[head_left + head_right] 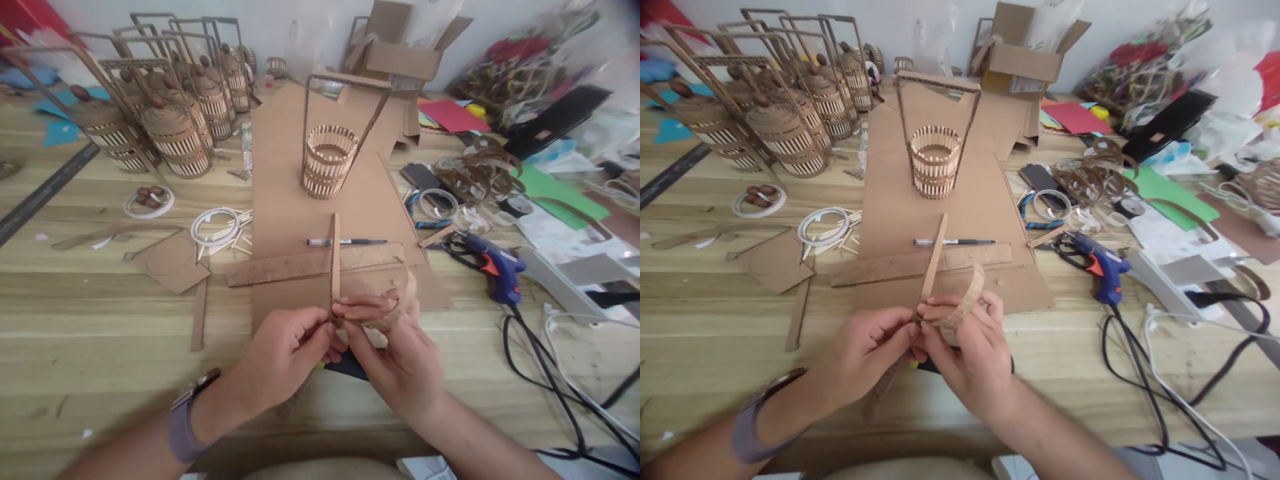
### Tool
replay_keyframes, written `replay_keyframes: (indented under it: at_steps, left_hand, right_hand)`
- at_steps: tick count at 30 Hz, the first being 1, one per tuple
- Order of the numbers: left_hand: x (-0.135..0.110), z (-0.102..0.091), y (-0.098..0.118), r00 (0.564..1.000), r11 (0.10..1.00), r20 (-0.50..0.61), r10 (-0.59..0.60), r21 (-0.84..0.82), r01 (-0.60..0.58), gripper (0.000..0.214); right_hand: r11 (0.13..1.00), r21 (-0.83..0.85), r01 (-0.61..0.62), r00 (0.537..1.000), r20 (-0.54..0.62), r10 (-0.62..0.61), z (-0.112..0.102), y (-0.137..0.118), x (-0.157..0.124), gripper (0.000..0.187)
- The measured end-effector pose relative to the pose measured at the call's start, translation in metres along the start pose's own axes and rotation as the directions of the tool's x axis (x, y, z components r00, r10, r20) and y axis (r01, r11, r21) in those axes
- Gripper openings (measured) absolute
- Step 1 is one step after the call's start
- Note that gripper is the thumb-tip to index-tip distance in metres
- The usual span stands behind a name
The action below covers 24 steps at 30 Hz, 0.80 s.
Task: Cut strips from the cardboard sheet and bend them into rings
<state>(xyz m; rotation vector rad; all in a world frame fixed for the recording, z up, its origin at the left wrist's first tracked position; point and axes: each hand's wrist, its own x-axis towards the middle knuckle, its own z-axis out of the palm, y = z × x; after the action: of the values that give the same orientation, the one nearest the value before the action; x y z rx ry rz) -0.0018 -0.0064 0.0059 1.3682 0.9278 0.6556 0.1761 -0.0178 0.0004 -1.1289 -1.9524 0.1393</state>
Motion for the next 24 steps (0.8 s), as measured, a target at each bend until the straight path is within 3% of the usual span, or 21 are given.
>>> replay_keyframes:
  at_steps: [5, 10, 18, 21, 24]
  left_hand:
    - [0.0, -0.001, -0.001, 1.0, 1.0, 0.021, -0.023, 0.012, 0.023, 0.023]
    - [0.004, -0.002, -0.011, 0.998, 0.989, 0.007, -0.063, -0.134, 0.064, 0.025]
    - [0.004, -0.001, -0.009, 0.997, 0.99, 0.001, -0.079, -0.116, 0.078, 0.027]
    - [0.004, -0.002, -0.007, 0.997, 0.994, 0.019, -0.07, -0.088, 0.071, 0.026]
    - [0.004, -0.004, -0.005, 0.999, 0.999, 0.018, -0.049, -0.021, 0.049, 0.025]
  right_hand:
    - [0.979, 0.152, -0.134, 0.991, 0.0, 0.136, 0.001, 0.001, 0.0, 0.017]
    - [0.997, 0.072, -0.021, 1.0, 0.021, 0.02, 0.004, 0.001, -0.001, 0.017]
    - [0.998, -0.024, 0.062, 0.998, 0.031, -0.061, 0.007, 0.004, -0.001, 0.015]
    - [1.0, 0.008, 0.016, 1.0, 0.019, -0.016, 0.004, 0.003, -0.001, 0.015]
    - [0.987, 0.109, -0.115, 0.993, 0.022, 0.113, 0.002, 0.002, 0.0, 0.012]
